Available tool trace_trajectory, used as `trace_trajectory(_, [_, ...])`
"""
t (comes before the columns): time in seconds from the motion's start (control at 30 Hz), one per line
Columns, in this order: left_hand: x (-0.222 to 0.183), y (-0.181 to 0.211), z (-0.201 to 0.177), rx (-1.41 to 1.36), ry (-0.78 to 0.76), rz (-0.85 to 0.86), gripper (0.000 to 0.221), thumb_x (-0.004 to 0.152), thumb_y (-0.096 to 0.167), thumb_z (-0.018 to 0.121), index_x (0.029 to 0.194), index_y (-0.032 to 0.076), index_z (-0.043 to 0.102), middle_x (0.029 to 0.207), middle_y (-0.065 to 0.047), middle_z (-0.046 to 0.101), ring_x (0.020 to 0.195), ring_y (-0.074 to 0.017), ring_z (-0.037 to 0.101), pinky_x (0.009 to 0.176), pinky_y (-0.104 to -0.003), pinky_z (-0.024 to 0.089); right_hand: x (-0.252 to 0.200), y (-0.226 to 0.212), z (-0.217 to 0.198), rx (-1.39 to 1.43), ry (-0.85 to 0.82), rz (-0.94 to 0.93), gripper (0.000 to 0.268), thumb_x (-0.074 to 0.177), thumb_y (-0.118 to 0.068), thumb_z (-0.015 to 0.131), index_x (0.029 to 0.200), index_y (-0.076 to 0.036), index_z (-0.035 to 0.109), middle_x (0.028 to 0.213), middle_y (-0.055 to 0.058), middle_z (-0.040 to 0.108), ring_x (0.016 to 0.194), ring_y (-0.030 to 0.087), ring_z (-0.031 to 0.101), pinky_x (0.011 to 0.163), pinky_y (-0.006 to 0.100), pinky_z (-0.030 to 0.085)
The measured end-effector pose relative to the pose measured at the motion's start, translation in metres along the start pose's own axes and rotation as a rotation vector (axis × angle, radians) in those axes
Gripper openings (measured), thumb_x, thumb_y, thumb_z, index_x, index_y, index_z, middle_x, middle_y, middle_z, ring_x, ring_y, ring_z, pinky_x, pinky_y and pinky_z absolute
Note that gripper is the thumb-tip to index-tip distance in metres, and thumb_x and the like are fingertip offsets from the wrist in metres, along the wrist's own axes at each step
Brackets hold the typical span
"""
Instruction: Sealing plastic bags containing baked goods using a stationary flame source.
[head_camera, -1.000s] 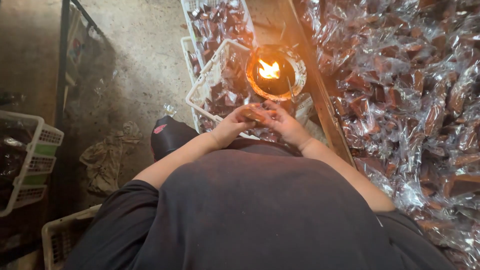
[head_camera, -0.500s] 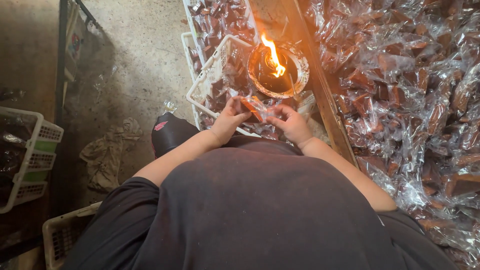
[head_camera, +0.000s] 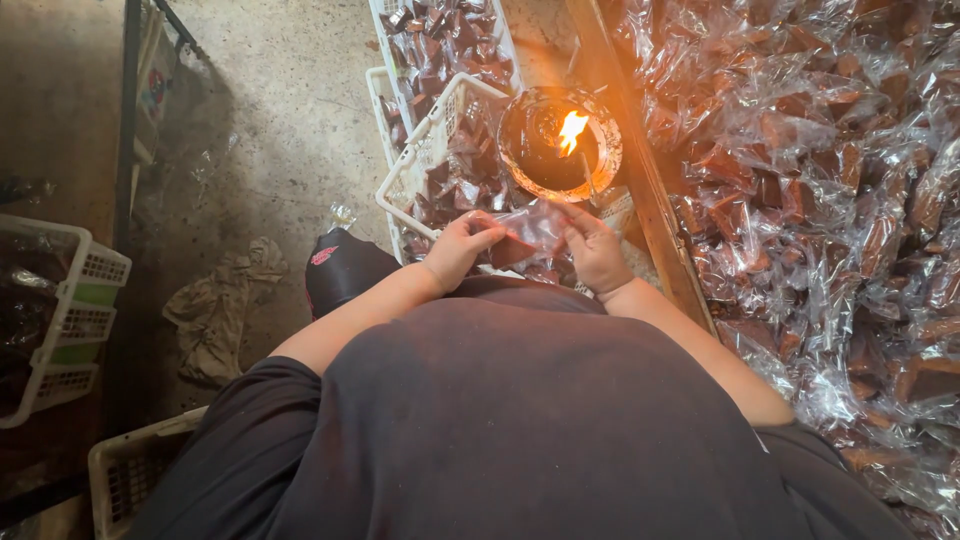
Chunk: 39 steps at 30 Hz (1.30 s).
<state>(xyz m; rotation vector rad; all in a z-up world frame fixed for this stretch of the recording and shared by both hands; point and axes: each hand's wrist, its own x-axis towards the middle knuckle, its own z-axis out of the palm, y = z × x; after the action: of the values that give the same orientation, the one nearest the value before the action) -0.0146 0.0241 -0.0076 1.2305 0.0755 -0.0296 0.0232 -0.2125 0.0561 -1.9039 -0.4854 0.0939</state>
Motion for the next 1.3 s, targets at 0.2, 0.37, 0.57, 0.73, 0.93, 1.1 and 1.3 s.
trace_trajectory(0.2, [-0.005, 0.015, 0.012, -0.201, -0.092, -0.084, 0.009, 0.092, 0.01, 0.073, 0.091, 0.001, 0.07, 0.067, -0.018, 0.072, 0.06, -0.0223, 0.074, 0.061, -0.034, 0.063, 0.011, -0.007, -0.008, -0.037, -0.098, -0.013, 0.113, 0.09, -0.014, 0.083, 0.164, -0.024, -0.002, 0.155, 0.026, 0.034, 0.132, 0.048, 0.045, 0.103, 0.061, 0.05])
trace_trajectory(0.37, [-0.003, 0.013, 0.01, -0.13, -0.06, -0.132, 0.013, 0.091, 0.014, 0.077, 0.09, 0.003, 0.072, 0.067, -0.015, 0.073, 0.064, -0.0192, 0.074, 0.065, -0.033, 0.063, 0.007, -0.002, 0.001, 0.014, -0.022, 0.116, 0.046, 0.101, -0.013, 0.065, 0.146, -0.014, 0.054, 0.11, 0.007, 0.072, 0.099, 0.014, 0.062, 0.087, 0.029, 0.052])
trace_trajectory(0.57, [0.008, -0.007, -0.007, 0.082, 0.147, -0.094, 0.018, 0.087, 0.027, 0.084, 0.1, 0.014, 0.08, 0.079, -0.006, 0.075, 0.076, -0.0109, 0.069, 0.071, -0.029, 0.06, 0.016, 0.021, -0.003, -0.008, -0.076, 0.284, 0.014, 0.095, -0.021, 0.076, 0.095, -0.007, 0.076, 0.075, 0.006, 0.069, 0.066, 0.012, 0.063, 0.06, 0.027, 0.056])
trace_trajectory(0.73, [-0.005, 0.011, 0.012, 0.178, -0.091, 0.107, 0.053, 0.083, 0.013, 0.088, 0.131, 0.013, 0.067, 0.111, -0.024, 0.071, 0.112, -0.0327, 0.067, 0.102, -0.047, 0.052, 0.018, -0.007, 0.02, 0.537, -0.113, 0.507, 0.01, 0.1, -0.014, 0.069, 0.095, -0.006, 0.067, 0.082, 0.014, 0.073, 0.079, 0.023, 0.076, 0.074, 0.042, 0.065])
trace_trajectory(0.93, [-0.004, 0.015, 0.005, 0.708, -0.366, -0.081, 0.066, 0.084, 0.059, 0.078, 0.127, 0.012, 0.063, 0.115, -0.019, 0.07, 0.117, -0.0393, 0.065, 0.099, -0.051, 0.051, 0.015, -0.096, 0.03, 0.702, 0.066, 0.355, 0.022, 0.106, -0.031, 0.057, 0.127, -0.027, 0.057, 0.095, 0.006, 0.073, 0.095, 0.012, 0.069, 0.081, 0.024, 0.054])
trace_trajectory(1.1, [0.009, -0.016, -0.005, 0.638, -0.455, 0.063, 0.052, 0.09, 0.046, 0.077, 0.118, 0.004, 0.062, 0.116, -0.029, 0.067, 0.117, -0.0482, 0.061, 0.099, -0.054, 0.051, 0.019, 0.004, 0.042, 0.068, -0.094, 0.306, 0.013, 0.097, -0.027, 0.076, 0.1, -0.014, 0.081, 0.089, 0.005, 0.075, 0.088, 0.012, 0.064, 0.086, 0.028, 0.053])
trace_trajectory(1.3, [-0.001, 0.002, -0.008, 0.613, -0.314, 0.036, 0.076, 0.09, 0.052, 0.077, 0.152, 0.017, 0.048, 0.146, -0.019, 0.049, 0.137, -0.0431, 0.049, 0.111, -0.049, 0.045, 0.051, -0.038, 0.009, -0.009, 0.108, 0.534, 0.031, 0.099, -0.045, 0.072, 0.096, -0.014, 0.073, 0.062, 0.001, 0.06, 0.047, 0.012, 0.055, 0.039, 0.026, 0.051])
